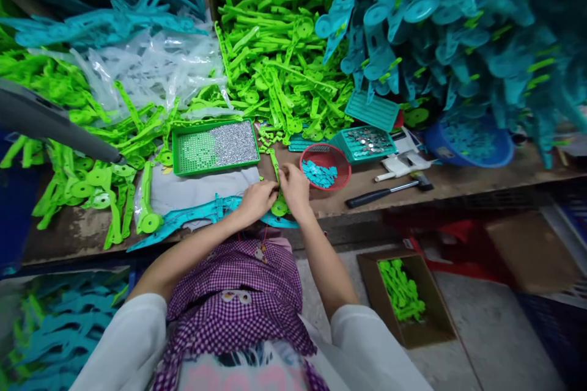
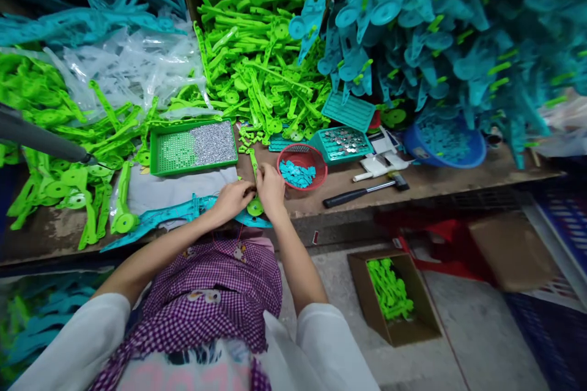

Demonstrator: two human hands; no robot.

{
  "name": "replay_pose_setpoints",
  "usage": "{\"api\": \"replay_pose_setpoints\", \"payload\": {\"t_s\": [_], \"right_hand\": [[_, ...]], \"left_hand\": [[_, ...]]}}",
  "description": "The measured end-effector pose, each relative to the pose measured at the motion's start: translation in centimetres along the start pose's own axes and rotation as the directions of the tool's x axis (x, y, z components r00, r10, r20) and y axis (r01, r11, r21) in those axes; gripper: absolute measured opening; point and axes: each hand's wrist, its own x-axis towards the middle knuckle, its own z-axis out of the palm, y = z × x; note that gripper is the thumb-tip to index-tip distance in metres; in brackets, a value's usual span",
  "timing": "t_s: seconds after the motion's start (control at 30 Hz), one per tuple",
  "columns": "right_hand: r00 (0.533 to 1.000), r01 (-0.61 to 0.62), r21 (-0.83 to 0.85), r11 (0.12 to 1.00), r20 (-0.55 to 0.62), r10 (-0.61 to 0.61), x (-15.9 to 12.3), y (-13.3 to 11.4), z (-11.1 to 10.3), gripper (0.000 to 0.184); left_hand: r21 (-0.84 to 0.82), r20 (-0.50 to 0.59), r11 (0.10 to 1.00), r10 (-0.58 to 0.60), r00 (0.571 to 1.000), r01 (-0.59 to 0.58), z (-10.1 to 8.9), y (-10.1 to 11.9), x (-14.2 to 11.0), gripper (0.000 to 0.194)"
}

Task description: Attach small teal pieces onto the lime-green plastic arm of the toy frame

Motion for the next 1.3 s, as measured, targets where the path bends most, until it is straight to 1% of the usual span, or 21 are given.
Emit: {"api": "replay_pose_setpoints", "payload": {"t_s": [0.07,0.13,0.23,0.37,0.5,0.6,0.73,0.87,0.97,1.03,1.13,1.2,1.3], "right_hand": [[1.000,-0.011,0.025,1.000,0.002,0.011,-0.3,0.6,0.2,0.027],[1.000,-0.021,0.018,1.000,-0.002,0.021,-0.5,0.7,0.1,0.026],[0.999,-0.033,-0.032,0.999,0.010,0.033,-0.4,0.5,0.0,0.025],[1.000,-0.008,-0.097,0.995,0.026,0.010,-0.3,0.1,-0.1,0.021],[0.999,0.009,-0.114,0.993,0.033,-0.005,-0.5,0.3,-0.1,0.020],[0.999,0.022,-0.072,0.997,0.045,-0.018,-0.6,0.6,-0.1,0.021],[0.999,0.014,0.066,0.998,0.050,-0.017,-0.7,1.1,-0.1,0.024],[0.994,-0.097,0.192,0.977,0.068,0.085,-0.7,1.1,-0.1,0.029],[0.988,-0.154,0.242,0.958,0.048,0.146,-0.7,0.9,-0.1,0.033],[0.987,-0.163,0.263,0.951,0.030,0.160,-0.6,0.9,-0.1,0.034],[0.992,-0.130,0.273,0.953,0.034,0.125,-0.7,1.0,-0.2,0.033],[0.996,-0.092,0.242,0.966,0.035,0.086,-0.7,1.1,-0.2,0.030],[0.998,-0.060,0.174,0.983,-0.006,0.062,-0.7,1.2,0.0,0.027]], "left_hand": [[-0.082,-0.024,0.997,-0.008,1.000,0.006,0.4,-0.4,-0.1,0.032],[-0.116,-0.038,0.993,-0.008,0.999,0.004,0.6,-0.6,-0.1,0.033],[-0.119,-0.043,0.993,0.017,0.999,-0.022,0.8,-0.8,-0.1,0.030],[-0.126,-0.069,0.991,0.031,0.997,-0.039,1.0,-0.9,-0.2,0.028],[-0.143,-0.100,0.988,0.050,0.994,-0.064,1.2,-1.1,-0.3,0.026],[-0.151,-0.102,0.986,0.060,0.993,-0.076,1.3,-1.3,-0.3,0.025],[-0.180,-0.119,0.981,0.056,0.991,-0.077,1.4,-1.3,-0.2,0.024],[-0.230,-0.162,0.969,0.054,0.985,-0.091,1.6,-1.5,-0.1,0.022],[-0.259,-0.170,0.958,0.078,0.982,-0.121,1.6,-1.6,-0.1,0.021],[-0.263,-0.156,0.954,0.103,0.982,-0.142,1.7,-1.7,-0.1,0.021],[-0.264,-0.136,0.954,0.107,0.985,-0.140,1.7,-1.7,-0.1,0.021],[-0.261,-0.133,0.957,0.094,0.987,-0.127,1.7,-1.7,-0.1,0.022],[-0.251,-0.129,0.960,0.097,0.987,-0.127,1.7,-1.6,-0.2,0.023]]}}
